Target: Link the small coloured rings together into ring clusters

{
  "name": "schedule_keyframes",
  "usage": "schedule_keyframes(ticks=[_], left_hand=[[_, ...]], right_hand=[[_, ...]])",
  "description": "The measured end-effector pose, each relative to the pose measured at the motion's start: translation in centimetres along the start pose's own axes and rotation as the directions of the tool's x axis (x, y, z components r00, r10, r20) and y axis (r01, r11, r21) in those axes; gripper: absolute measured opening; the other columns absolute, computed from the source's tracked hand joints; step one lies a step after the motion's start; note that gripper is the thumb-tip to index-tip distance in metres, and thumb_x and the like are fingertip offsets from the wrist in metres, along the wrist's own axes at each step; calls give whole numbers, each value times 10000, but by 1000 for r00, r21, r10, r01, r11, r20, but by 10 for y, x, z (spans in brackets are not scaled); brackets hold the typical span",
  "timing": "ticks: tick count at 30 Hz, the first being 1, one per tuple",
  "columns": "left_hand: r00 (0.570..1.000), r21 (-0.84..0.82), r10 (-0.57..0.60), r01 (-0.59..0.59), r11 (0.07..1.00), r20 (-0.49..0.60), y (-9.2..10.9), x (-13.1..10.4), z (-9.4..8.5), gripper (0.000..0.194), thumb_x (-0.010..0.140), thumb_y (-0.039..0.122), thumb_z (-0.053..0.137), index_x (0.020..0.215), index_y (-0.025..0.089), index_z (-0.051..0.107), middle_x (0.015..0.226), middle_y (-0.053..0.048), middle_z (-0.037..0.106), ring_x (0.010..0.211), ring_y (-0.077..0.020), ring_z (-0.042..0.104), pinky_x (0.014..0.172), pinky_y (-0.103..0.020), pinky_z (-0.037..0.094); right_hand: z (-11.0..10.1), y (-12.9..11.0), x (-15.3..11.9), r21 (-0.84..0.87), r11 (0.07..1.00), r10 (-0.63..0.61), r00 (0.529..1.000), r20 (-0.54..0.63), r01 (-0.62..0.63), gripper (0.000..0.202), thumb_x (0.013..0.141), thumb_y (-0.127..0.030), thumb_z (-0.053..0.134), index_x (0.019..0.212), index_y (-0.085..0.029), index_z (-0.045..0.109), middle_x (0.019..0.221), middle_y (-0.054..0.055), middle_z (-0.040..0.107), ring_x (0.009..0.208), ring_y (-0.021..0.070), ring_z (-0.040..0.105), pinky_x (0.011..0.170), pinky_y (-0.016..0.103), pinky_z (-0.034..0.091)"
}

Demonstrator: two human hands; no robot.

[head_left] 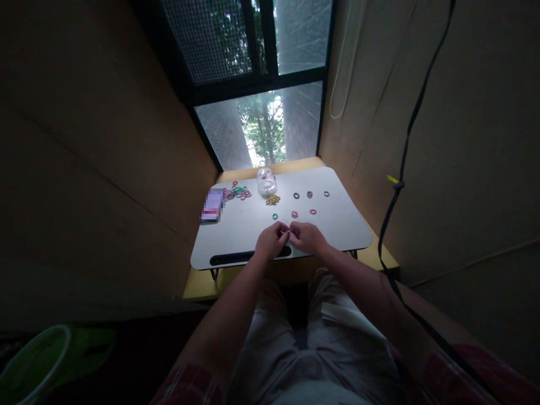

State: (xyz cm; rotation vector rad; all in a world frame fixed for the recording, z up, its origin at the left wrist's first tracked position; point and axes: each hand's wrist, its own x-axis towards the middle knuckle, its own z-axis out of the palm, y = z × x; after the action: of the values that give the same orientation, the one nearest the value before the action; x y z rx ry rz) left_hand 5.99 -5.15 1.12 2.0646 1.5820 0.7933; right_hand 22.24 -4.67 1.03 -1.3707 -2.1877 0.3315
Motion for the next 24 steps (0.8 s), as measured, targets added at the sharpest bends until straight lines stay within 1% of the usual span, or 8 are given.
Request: schedule_keyframes(ticks=[7,13,24], left_hand=[[1000,-12,7,-7,1000,-17,0,0,0,121,819,316,568,871,222,624,731,11,640,641,-118,545,590,-237,366],[1000,-24,-10,9,1000,-27,-1,0,1,141,826,333,562,862,211,622,735,4,643,648,-119,549,602,-237,376],[997,-91,-55,51,995,-48,0,2,0,151,842,342,537,858,204,597,738,6,643,652,-118,553,602,-236,371]], right_hand=[[-1,-1,0,24,1000,19,1000,-20,-19,105,793,-269,515,814,-204,595,668,10,633,577,140,528,543,236,271],[1,0,0,-3,999,36,999,-28,-36,101,788,-252,523,848,-206,590,676,10,636,580,146,538,549,241,278],[2,3,3,-2,998,58,997,-54,-58,156,843,-231,460,943,-200,576,726,27,656,624,166,578,581,249,316]])
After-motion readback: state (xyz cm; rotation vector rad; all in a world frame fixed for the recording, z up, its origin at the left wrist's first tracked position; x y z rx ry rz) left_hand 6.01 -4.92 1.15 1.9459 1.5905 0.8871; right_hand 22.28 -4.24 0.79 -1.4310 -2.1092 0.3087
